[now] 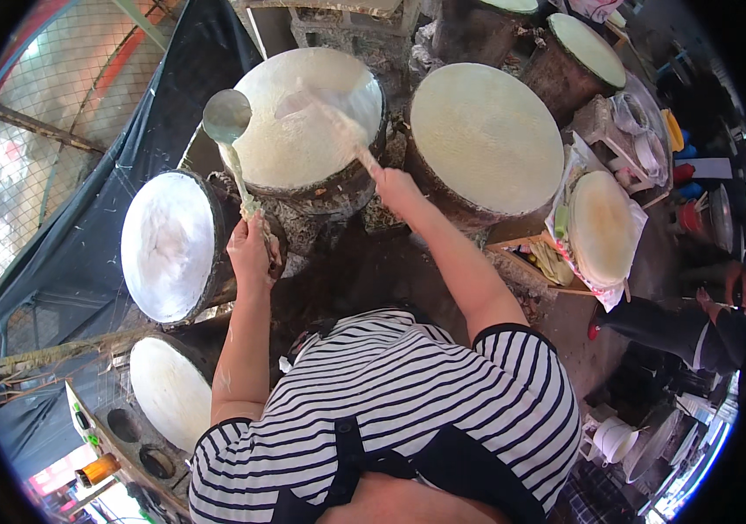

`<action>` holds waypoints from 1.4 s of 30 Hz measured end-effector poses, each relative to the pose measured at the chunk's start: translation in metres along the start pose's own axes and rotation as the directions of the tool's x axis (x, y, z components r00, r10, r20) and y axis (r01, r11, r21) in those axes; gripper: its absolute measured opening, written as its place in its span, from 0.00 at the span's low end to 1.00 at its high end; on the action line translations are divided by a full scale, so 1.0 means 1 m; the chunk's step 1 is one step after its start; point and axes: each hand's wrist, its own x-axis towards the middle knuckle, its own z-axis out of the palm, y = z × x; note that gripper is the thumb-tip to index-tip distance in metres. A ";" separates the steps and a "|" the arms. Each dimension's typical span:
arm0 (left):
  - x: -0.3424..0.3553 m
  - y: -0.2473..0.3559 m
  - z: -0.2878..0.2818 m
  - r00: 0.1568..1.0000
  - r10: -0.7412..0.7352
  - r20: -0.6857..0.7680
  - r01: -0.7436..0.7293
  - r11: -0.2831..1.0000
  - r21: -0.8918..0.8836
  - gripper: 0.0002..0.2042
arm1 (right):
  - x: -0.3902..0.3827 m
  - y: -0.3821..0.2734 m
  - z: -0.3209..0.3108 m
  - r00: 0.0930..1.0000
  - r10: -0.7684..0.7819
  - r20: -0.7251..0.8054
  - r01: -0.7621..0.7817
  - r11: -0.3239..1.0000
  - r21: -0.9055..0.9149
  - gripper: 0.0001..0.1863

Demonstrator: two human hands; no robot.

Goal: The person ladles batter onto multiple hot cylindrical molds, spreads it evenly with a wooden stick, and removes the cooked crepes to a tray. The process repeats across several molds in a continuous cycle.

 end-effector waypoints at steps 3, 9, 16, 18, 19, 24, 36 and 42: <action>0.001 0.009 -0.001 1.000 -0.026 -0.001 0.027 1.000 0.011 0.10 | 0.006 -0.009 -0.011 0.984 0.148 0.098 -0.162 0.975 0.154 0.21; 0.016 0.004 -0.018 0.998 -0.054 0.037 0.055 0.998 -0.023 0.11 | -0.003 0.031 0.020 0.960 -0.248 -0.130 0.207 0.941 -0.267 0.23; 0.021 0.017 -0.034 0.996 -0.077 -0.035 0.080 0.993 0.088 0.11 | -0.004 0.001 0.000 0.979 -0.003 -0.203 -0.083 0.905 -0.417 0.13; 0.026 0.013 -0.043 0.997 -0.075 -0.023 0.075 0.997 0.028 0.11 | 0.018 0.006 -0.007 0.971 -0.026 -0.237 -0.085 0.892 -0.444 0.10; 0.032 0.009 -0.045 0.998 -0.066 -0.013 0.066 0.997 0.030 0.11 | 0.053 0.014 -0.017 0.949 -0.060 -0.309 -0.089 0.890 -0.447 0.08; 0.034 0.013 -0.051 0.997 -0.077 -0.019 0.079 0.991 0.110 0.11 | 0.077 -0.029 -0.023 0.891 -0.163 -0.423 -0.082 0.860 -0.504 0.08; 0.045 0.011 -0.024 0.993 -0.061 0.100 0.058 0.998 0.034 0.11 | 0.052 -0.041 0.015 0.885 0.086 -0.458 -0.216 0.947 -0.240 0.21; 0.047 0.008 -0.019 0.989 -0.088 0.116 0.082 0.995 0.057 0.11 | 0.040 -0.043 0.004 0.918 0.107 -0.382 -0.237 0.920 -0.311 0.27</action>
